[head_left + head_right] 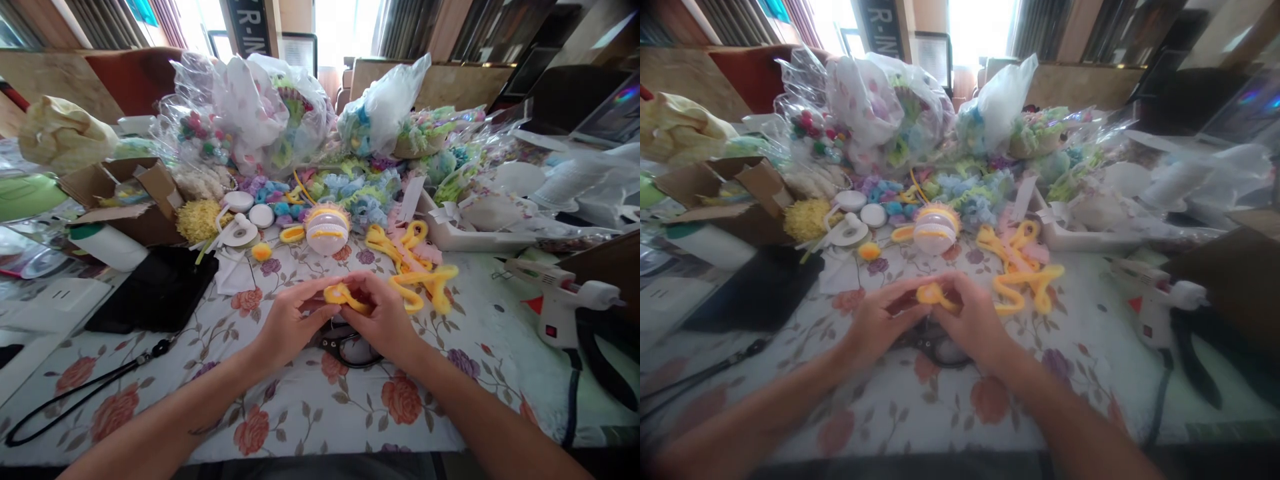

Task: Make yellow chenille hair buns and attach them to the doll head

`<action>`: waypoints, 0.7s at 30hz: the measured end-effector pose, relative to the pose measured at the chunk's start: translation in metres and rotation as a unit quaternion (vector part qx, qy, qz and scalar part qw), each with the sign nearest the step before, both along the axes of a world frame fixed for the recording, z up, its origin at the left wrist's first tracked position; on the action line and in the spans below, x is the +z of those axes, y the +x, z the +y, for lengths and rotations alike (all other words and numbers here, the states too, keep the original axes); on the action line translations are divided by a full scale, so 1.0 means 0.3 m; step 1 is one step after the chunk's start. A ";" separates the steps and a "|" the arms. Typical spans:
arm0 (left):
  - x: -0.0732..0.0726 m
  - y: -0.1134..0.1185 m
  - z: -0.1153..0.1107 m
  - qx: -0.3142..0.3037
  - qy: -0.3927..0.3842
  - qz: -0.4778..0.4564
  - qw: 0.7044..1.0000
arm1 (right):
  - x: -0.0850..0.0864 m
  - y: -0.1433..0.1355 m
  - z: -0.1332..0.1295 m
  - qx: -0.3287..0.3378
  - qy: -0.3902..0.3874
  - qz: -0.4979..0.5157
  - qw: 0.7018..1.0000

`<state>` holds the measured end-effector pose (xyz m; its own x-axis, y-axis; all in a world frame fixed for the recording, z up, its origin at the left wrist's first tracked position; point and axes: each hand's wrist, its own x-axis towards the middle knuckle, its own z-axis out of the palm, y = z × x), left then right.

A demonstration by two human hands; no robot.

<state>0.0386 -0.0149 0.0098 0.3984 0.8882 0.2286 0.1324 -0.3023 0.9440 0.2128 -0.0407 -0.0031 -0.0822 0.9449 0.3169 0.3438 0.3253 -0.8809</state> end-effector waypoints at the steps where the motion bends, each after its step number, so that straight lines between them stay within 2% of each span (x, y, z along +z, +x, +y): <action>1: 0.001 0.000 -0.003 0.007 -0.009 0.001 1.000 | -0.002 0.000 -0.002 -0.001 -0.007 -0.005 1.000; 13: -0.010 -0.008 -0.020 0.042 -0.021 -0.002 0.999 | 0.000 -0.004 -0.013 -0.019 -0.012 -0.055 0.998; 16: -0.020 -0.010 -0.020 0.054 0.009 -0.021 0.998 | 0.002 -0.001 -0.015 -0.017 -0.012 -0.062 0.998; 21: -0.019 -0.018 -0.018 0.029 0.034 0.004 0.999 | 0.020 0.011 -0.017 -0.008 0.007 -0.072 0.997</action>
